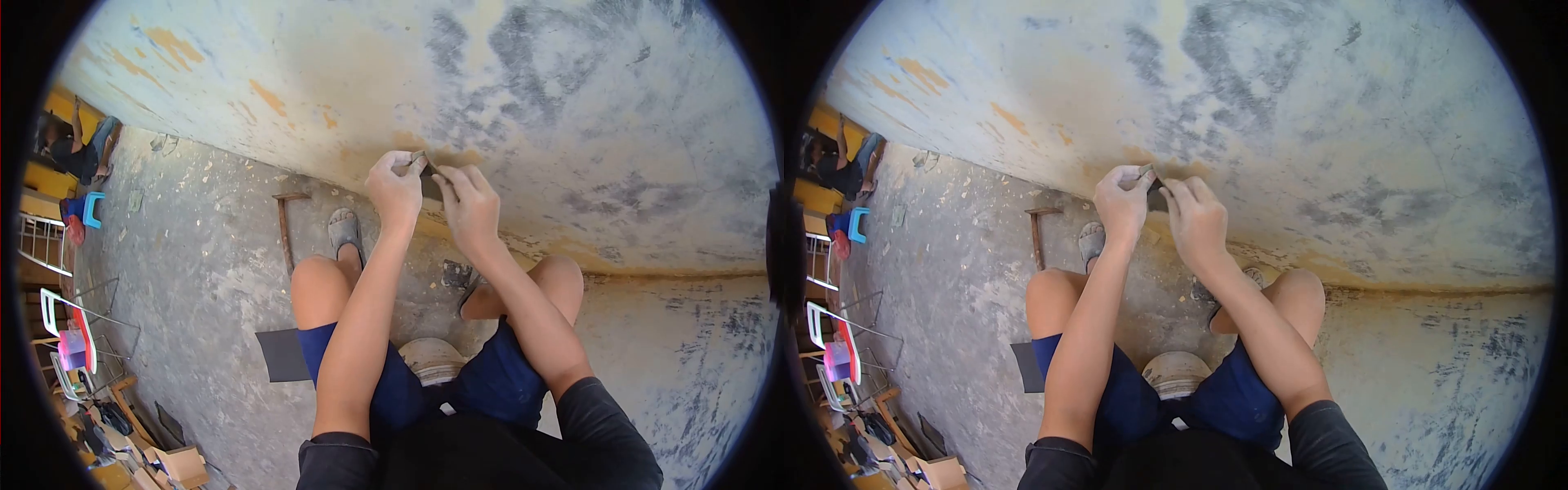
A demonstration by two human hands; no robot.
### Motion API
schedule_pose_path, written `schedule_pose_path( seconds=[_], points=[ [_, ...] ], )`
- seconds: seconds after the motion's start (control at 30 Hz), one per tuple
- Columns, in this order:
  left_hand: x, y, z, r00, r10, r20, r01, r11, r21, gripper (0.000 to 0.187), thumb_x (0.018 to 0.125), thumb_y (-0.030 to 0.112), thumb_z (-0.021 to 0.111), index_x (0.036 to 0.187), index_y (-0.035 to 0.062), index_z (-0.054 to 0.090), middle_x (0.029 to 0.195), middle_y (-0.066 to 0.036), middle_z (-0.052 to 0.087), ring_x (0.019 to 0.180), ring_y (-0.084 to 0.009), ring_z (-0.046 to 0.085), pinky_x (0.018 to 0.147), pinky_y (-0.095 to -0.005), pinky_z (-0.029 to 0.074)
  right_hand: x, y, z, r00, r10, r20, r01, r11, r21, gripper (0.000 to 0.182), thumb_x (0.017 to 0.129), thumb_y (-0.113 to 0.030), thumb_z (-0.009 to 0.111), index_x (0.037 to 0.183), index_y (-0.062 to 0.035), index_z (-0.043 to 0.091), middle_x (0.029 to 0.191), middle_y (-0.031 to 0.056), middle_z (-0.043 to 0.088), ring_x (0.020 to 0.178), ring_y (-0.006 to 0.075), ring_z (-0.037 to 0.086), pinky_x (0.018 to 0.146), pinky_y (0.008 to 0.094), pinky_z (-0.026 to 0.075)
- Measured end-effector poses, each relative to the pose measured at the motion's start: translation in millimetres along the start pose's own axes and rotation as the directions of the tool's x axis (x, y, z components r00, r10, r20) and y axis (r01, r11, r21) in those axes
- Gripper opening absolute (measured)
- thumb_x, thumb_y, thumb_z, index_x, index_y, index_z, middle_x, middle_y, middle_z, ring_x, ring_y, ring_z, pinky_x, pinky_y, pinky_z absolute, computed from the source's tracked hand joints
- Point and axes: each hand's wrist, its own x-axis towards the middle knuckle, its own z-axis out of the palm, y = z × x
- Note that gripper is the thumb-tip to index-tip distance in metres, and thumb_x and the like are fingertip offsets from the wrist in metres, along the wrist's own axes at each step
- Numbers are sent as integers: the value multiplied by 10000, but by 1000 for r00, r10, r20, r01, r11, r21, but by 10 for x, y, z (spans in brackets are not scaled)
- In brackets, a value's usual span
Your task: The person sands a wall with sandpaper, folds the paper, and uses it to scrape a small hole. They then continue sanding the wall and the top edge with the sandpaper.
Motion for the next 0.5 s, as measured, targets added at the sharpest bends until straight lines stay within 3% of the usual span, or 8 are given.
schedule_pose_path(
  seconds=[0.07,0.1,0.17,0.3,0.37,0.5],
  points=[
    [-6,61,33,990,-140,-36,128,965,-227,125,888,73,818,953,-20,765,885,-118,788,813,-176,737,780,-326,563,12,29,27,999,-35,28,34,999,20,249,839,-2,748,1080,-64,755,947,98,670,842,317,686,716,417,561],
    [-1,20,77,990,-138,-34,128,967,-220,125,888,73,818,953,-20,765,885,-118,788,813,-176,737,780,-326,563,2,55,52,998,-63,9,62,997,43,278,812,27,741,1074,-61,759,968,95,664,853,306,685,714,409,563],
    [7,-41,177,972,-235,-24,194,850,-491,165,946,69,771,1051,-55,743,1006,-136,778,895,-167,729,819,-311,573,-43,108,83,996,-84,-17,85,995,60,308,785,57,735,1069,-58,762,989,91,659,864,295,685,711,401,566],
    [-34,33,249,924,-382,13,314,741,-594,234,987,64,735,1157,-92,696,1130,-172,743,971,-170,715,856,-299,572,-119,184,101,992,-125,-29,127,987,101,328,772,98,741,1066,-44,766,1005,103,660,860,281,686,682,376,567],
    [-45,93,209,868,-467,171,416,494,-763,296,999,43,719,1238,-120,659,1198,-186,721,1032,-176,701,889,-286,562,-151,205,47,992,-122,-31,125,985,116,324,782,119,746,1065,-37,765,1005,112,668,836,278,690,657,361,565],
    [-204,312,231,879,-430,206,414,474,-777,335,987,8,721,1276,-141,641,1219,-173,715,1042,-180,698,914,-286,556,-105,189,-42,994,-105,-42,109,987,120,317,769,103,738,1050,-41,766,993,107,661,868,290,681,703,388,567]
  ],
)
